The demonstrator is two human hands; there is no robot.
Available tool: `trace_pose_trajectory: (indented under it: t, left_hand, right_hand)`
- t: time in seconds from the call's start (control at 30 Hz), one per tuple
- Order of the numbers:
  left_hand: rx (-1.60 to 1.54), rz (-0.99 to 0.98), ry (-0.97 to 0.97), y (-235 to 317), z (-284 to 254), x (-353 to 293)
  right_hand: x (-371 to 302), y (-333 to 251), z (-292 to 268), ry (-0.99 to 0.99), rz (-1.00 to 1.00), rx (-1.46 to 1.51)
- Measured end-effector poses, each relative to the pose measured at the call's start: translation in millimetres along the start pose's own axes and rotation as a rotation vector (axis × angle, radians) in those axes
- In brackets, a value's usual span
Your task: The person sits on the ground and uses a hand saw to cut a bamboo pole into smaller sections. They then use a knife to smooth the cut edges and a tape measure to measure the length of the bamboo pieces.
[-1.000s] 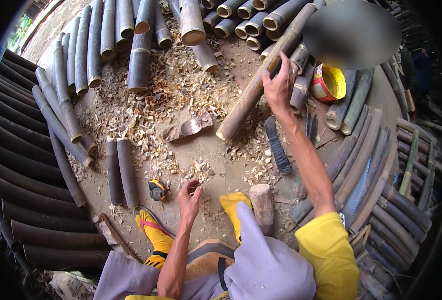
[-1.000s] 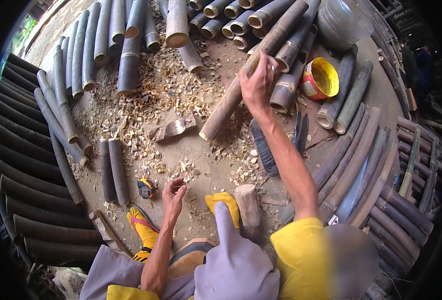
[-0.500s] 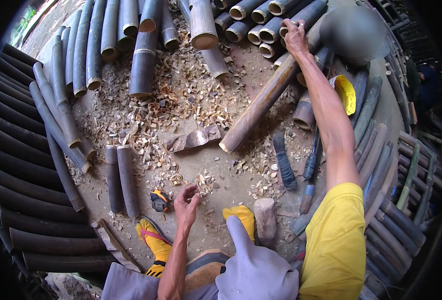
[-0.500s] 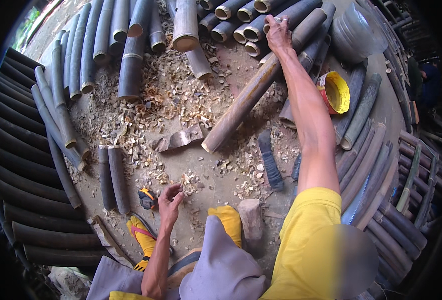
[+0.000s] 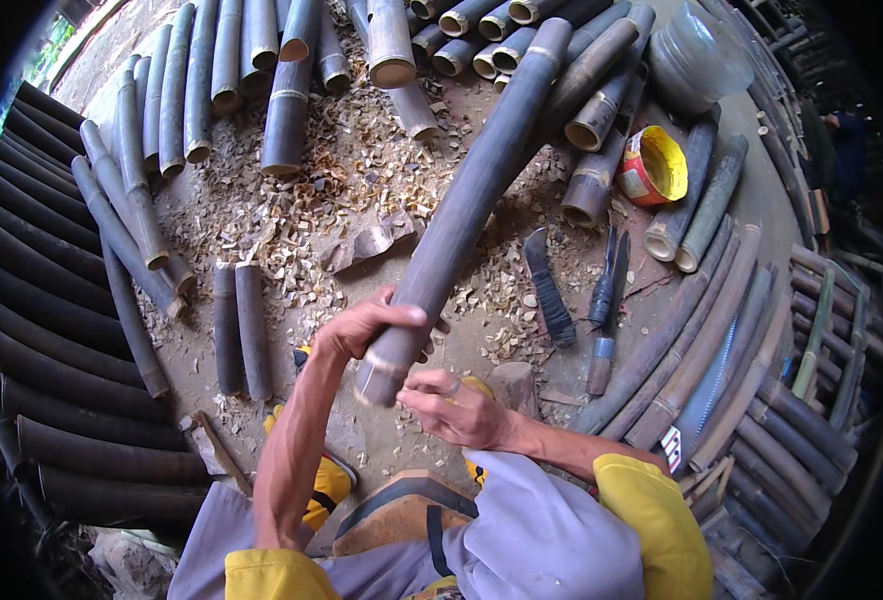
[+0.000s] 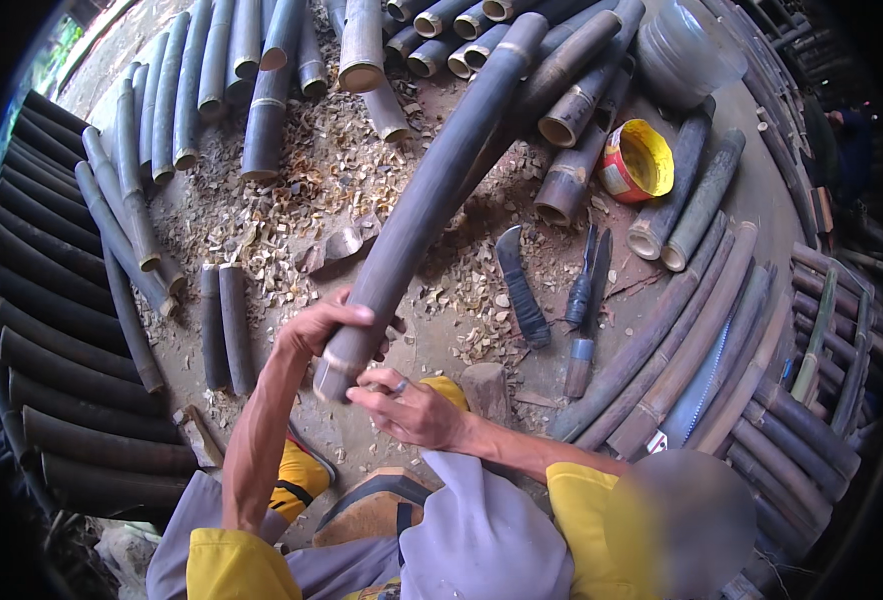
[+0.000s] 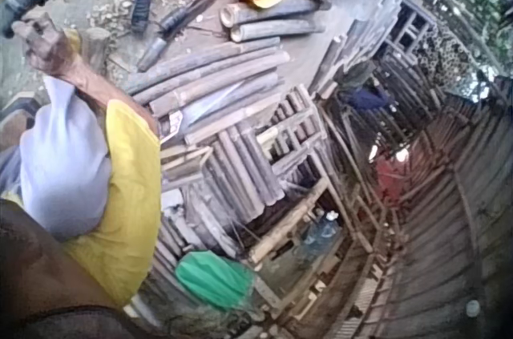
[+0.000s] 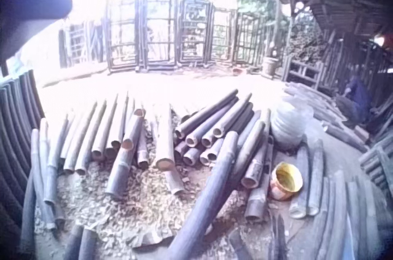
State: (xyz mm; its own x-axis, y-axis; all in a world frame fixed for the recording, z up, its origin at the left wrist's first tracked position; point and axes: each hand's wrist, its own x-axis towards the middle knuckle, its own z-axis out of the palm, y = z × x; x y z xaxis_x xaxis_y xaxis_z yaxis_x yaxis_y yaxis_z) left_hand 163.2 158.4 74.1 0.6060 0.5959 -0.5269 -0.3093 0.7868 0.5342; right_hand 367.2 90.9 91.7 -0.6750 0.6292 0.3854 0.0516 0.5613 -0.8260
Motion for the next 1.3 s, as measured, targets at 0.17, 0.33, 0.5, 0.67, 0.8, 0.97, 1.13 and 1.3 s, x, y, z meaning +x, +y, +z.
trace_pose_trajectory:
  t: [0.17,0.33,0.5,0.67,0.8,0.97,1.13,1.3]
  left_hand:
    - [0.633,0.137,0.487,-92,50,-22]
    - [0.806,0.247,0.746,-218,90,-54]
    - [0.643,0.517,0.738,-216,55,-74]
    - [0.803,0.679,1.210,-143,-9,-59]
    - [0.929,0.599,1.248,-103,-50,-37]
    - [1.099,0.618,1.338,-88,-68,-12]
    - [1.270,0.218,1.487,-107,-54,-25]
    - [1.244,0.017,1.411,-154,-79,-71]
  right_hand:
    - [-37,34,-26,0.404,0.944,0.304]
    - [2,57,-2,0.604,0.882,0.675]
    - [17,58,26,0.569,0.785,0.612]
    - [29,81,35,0.449,0.755,0.656]
    - [34,99,54,0.254,0.844,0.627]
    - [-2,105,78,0.216,0.852,0.182]
    - [-17,91,72,0.102,0.883,0.041]
    - [-15,90,72,0.025,0.864,-0.018]
